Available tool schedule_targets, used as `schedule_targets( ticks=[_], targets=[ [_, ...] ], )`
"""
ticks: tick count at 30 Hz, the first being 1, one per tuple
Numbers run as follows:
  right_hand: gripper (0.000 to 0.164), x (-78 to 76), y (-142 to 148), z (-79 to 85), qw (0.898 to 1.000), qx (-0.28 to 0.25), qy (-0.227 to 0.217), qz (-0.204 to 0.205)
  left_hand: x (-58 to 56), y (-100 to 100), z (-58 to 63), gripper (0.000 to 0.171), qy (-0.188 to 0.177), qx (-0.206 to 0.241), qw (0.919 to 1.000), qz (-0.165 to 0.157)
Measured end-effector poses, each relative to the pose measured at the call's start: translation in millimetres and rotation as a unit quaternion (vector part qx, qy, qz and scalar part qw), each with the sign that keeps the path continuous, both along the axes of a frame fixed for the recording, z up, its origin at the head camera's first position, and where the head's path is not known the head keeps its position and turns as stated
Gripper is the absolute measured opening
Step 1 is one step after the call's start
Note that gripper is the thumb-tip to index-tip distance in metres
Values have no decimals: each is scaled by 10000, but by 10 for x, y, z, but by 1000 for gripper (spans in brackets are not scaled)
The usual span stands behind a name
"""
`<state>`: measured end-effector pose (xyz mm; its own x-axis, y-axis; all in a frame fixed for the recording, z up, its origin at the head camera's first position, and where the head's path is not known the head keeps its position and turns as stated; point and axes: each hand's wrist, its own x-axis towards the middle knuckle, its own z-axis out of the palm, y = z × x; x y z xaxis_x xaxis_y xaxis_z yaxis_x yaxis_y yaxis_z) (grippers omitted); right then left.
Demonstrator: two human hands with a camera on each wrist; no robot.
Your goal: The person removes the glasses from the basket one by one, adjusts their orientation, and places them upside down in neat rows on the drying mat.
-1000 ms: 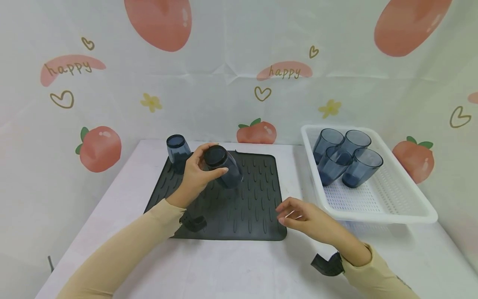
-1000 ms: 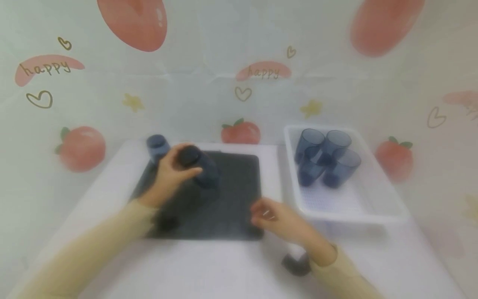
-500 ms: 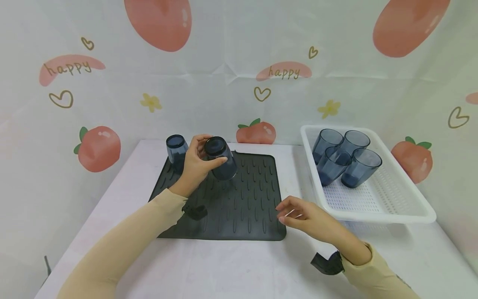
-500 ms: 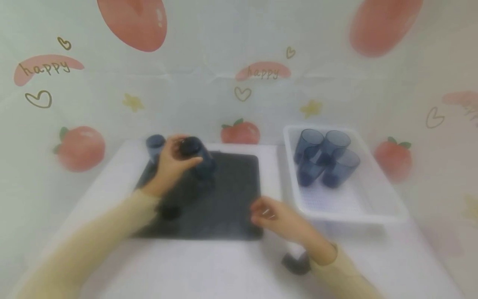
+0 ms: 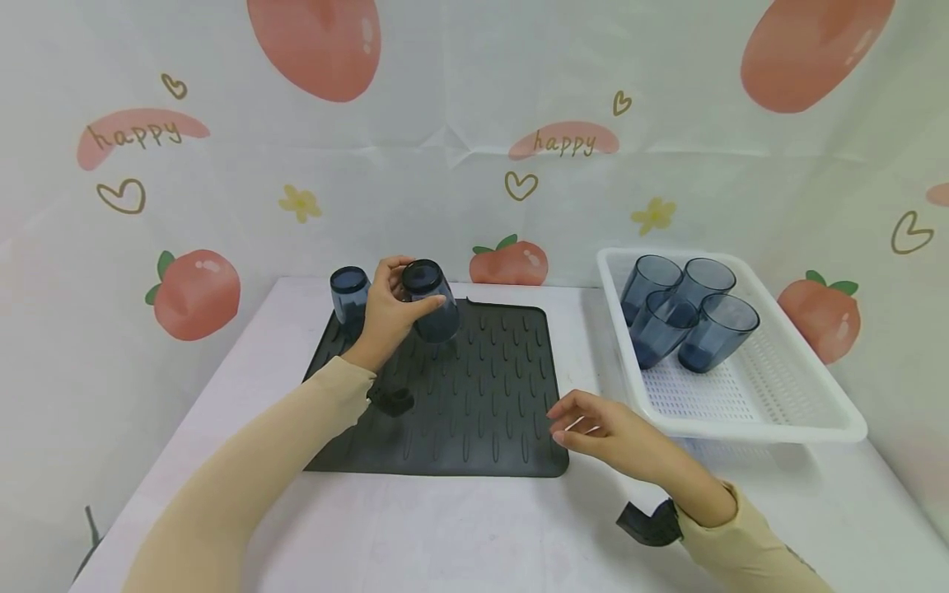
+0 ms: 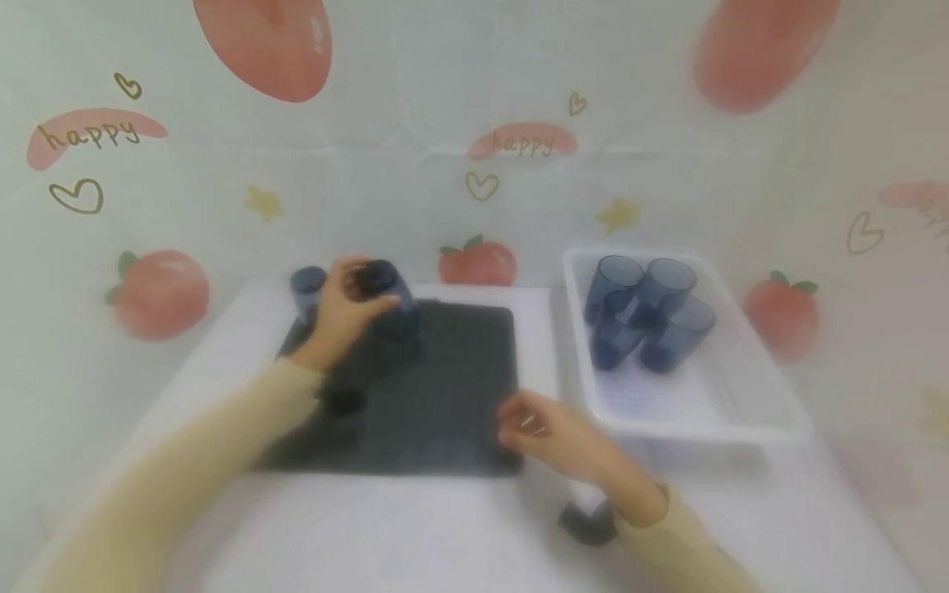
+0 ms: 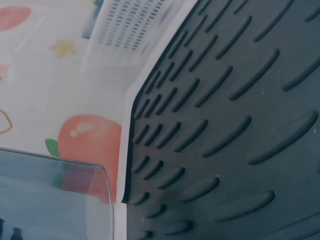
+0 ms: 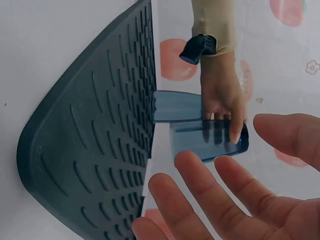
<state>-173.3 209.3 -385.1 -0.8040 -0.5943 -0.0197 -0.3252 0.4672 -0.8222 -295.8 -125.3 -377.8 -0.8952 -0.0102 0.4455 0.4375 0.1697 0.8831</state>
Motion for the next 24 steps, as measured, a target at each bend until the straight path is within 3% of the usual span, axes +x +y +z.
schedule_targets(
  ticks=[24],
  targets=[
    [27, 5, -5, -11, 10000, -8, -31, -34, -223, 44, -173, 70, -323, 110, 9988, 357]
  ],
)
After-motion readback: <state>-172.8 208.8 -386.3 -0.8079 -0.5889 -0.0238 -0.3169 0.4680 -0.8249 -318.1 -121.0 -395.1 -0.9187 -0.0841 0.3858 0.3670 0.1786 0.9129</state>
